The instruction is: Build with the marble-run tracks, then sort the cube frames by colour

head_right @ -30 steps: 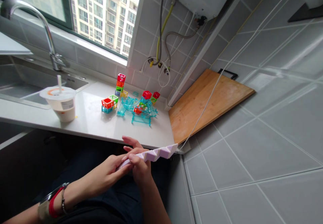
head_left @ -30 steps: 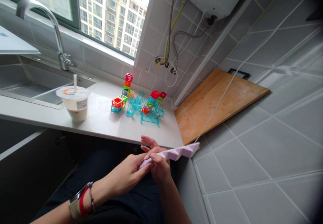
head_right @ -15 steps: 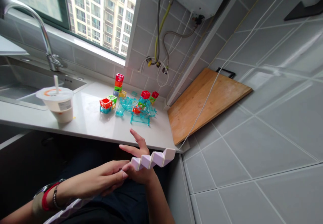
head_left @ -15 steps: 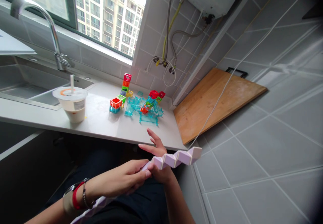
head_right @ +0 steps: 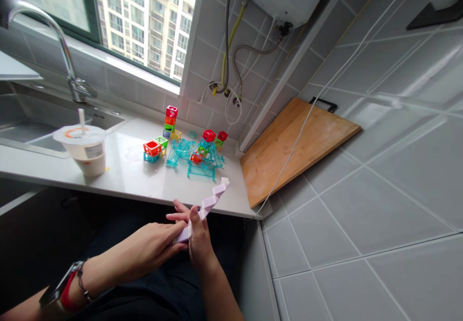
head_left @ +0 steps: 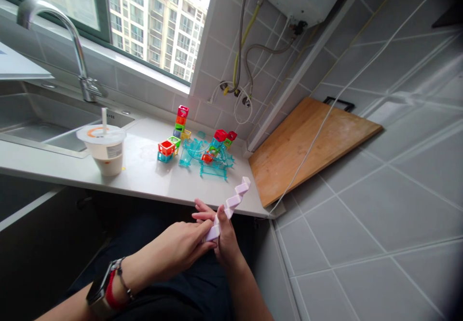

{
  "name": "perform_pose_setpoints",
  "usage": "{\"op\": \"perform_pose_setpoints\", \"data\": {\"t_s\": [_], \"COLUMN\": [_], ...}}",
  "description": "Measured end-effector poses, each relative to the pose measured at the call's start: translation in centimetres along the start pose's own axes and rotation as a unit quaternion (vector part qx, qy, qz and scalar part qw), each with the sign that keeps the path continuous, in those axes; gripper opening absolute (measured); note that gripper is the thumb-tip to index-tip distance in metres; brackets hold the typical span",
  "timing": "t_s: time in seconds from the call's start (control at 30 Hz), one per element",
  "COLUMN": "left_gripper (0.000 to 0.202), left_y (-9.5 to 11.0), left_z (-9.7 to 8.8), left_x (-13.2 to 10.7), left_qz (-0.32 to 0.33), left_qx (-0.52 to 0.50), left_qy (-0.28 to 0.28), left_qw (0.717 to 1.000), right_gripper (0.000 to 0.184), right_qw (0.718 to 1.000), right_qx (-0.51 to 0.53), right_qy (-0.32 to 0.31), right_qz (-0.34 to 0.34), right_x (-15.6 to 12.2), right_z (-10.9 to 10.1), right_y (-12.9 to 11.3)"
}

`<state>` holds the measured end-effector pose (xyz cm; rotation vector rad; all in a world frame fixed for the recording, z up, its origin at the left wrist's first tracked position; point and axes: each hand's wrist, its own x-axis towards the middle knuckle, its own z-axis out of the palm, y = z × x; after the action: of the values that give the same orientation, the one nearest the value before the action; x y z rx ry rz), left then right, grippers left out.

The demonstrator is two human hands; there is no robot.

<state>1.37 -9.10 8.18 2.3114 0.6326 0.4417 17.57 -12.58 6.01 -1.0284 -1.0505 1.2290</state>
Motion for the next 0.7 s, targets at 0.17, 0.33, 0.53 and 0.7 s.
{"op": "perform_pose_setpoints", "data": {"t_s": [0.17,0.33,0.53,0.7], "left_gripper": [0.041,0.057,0.067,0.069], "left_y": [-0.9,0.4,1.5,1.2], "left_z": [0.4,0.9,2.0,2.0], "left_x": [0.3,0.0,-0.2,-0.1], "left_qz": [-0.009,-0.057,-0.083,-0.114], "left_qx": [-0.091,-0.432,-0.59,-0.577], "left_qy": [0.005,-0.09,-0.184,-0.19], "left_qw": [0.996,0.896,0.782,0.786], "right_gripper": [0.066,0.06,0.06,0.063], "right_qw": [0.999,0.99,0.968,0.968], "right_qx": [0.018,0.0,-0.007,-0.044], "right_qy": [0.021,-0.103,-0.231,-0.22], "right_qz": [-0.025,-0.093,-0.098,-0.108], "right_x": [0.3,-0.1,-0.4,-0.7], "right_z": [-0.4,-0.4,0.8,1.1], "right_y": [-0.6,-2.7,-4.8,-5.3]}}
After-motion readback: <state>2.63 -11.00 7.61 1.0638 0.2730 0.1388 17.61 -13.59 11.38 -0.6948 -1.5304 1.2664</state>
